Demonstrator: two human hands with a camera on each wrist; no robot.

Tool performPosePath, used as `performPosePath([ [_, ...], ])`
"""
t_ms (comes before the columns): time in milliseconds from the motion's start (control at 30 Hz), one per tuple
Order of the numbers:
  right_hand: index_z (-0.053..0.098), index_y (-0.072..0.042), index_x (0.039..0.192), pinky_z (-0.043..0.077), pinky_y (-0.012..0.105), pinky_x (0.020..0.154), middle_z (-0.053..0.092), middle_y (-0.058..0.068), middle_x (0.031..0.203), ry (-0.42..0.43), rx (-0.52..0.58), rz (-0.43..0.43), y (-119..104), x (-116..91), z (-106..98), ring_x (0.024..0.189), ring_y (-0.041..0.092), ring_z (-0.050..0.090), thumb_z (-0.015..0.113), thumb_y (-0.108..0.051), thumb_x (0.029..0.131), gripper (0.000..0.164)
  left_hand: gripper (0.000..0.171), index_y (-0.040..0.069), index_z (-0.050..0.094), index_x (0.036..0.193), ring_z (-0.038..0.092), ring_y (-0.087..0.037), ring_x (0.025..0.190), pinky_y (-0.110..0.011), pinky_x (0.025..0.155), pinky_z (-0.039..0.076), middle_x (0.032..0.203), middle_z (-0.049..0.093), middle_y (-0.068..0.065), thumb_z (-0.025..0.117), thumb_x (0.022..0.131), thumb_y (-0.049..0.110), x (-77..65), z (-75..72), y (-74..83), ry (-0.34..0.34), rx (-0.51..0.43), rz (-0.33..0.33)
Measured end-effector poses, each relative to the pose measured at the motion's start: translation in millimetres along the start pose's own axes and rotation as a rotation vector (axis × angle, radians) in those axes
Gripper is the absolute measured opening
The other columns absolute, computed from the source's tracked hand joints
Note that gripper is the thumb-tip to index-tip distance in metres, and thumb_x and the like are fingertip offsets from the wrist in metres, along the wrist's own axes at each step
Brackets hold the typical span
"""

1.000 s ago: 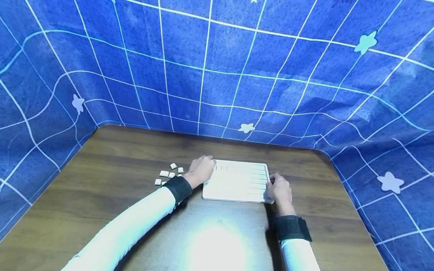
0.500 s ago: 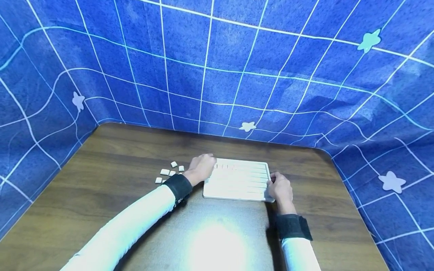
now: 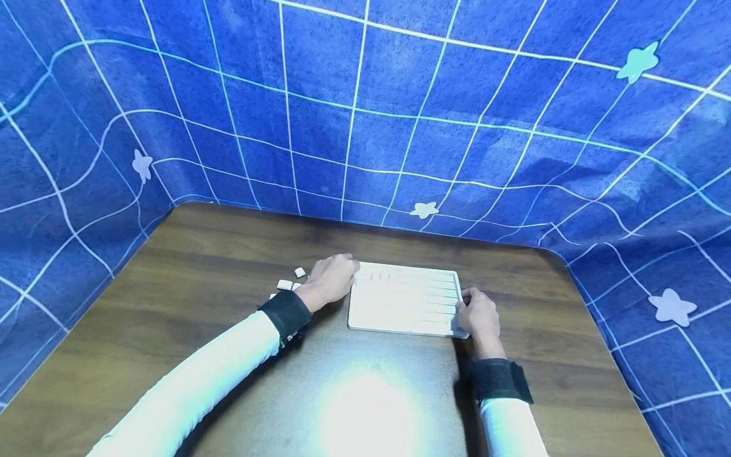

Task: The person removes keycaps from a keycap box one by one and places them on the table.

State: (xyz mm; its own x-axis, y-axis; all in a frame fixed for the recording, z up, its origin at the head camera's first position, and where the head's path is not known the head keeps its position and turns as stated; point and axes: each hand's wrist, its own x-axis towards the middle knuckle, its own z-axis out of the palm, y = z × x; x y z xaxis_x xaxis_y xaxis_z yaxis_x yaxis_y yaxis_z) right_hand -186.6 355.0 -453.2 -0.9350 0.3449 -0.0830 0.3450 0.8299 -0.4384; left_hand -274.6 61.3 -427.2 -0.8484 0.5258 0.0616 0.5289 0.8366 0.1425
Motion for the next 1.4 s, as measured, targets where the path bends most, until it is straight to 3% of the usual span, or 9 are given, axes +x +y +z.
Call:
performPosePath([
  [333,0.057,-0.002,0.122,0.046,0.048,0.086,0.064,0.019,0.112,-0.01,-0.002,0.004,0,0,1,0.104,0.037,0.059,0.052,-0.017,0.095,0.031,0.008,0.013,0.072,0.092,0.066,-0.021,0.085,-0.038,0.066,0.056,0.092,0.067,-0.003,0.064,0.091,0.012,-26.5,-10.1,-10.8,0.058,0.001,0.046],
  [567,0.058,0.0,0.122,0.045,0.051,0.088,0.064,0.02,0.113,-0.023,0.003,-0.011,-1,-1,-1,0.105,0.038,0.059,0.052,-0.015,0.096,0.03,0.012,0.012,0.066,0.075,0.067,-0.024,0.079,-0.038,0.062,0.052,0.082,0.067,-0.004,0.065,0.086,0.007,-54.5,-15.8,-21.5,0.132,0.022,0.15],
  [667,0.057,0.0,0.123,0.045,0.051,0.088,0.064,0.02,0.113,-0.032,0.003,-0.009,-2,-1,-1,0.105,0.038,0.059,0.051,-0.016,0.097,0.031,0.011,0.013,0.066,0.075,0.067,-0.025,0.081,-0.039,0.065,0.051,0.081,0.067,-0.003,0.066,0.085,0.007,-64.8,-17.2,-27.6,0.135,0.038,0.176],
  [833,0.057,-0.001,0.123,0.045,0.05,0.089,0.064,0.02,0.114,-0.037,0.002,-0.003,-2,0,-1,0.106,0.038,0.058,0.051,-0.017,0.097,0.031,0.003,0.012,0.068,0.082,0.067,-0.023,0.082,-0.039,0.068,0.053,0.084,0.067,-0.003,0.07,0.083,0.01,-79.9,-18.4,-40.7,0.119,0.06,0.167],
  [1100,0.058,-0.001,0.122,0.045,0.051,0.09,0.064,0.02,0.113,-0.022,0.0,-0.025,-2,2,-3,0.107,0.038,0.059,0.051,-0.018,0.096,0.031,0.012,0.012,0.063,0.075,0.066,-0.025,0.077,-0.041,0.062,0.049,0.082,0.068,-0.003,0.072,0.082,0.013,-101.6,-21.0,-60.8,0.108,0.042,0.136],
  [1400,0.058,-0.002,0.122,0.045,0.051,0.088,0.064,0.02,0.114,-0.02,-0.004,-0.02,0,1,-2,0.107,0.039,0.059,0.051,-0.018,0.097,0.031,0.015,0.013,0.059,0.07,0.065,-0.024,0.073,-0.041,0.06,0.047,0.073,0.065,-0.002,0.069,0.078,0.007,-110.4,-8.5,-70.8,0.059,0.025,0.122],
])
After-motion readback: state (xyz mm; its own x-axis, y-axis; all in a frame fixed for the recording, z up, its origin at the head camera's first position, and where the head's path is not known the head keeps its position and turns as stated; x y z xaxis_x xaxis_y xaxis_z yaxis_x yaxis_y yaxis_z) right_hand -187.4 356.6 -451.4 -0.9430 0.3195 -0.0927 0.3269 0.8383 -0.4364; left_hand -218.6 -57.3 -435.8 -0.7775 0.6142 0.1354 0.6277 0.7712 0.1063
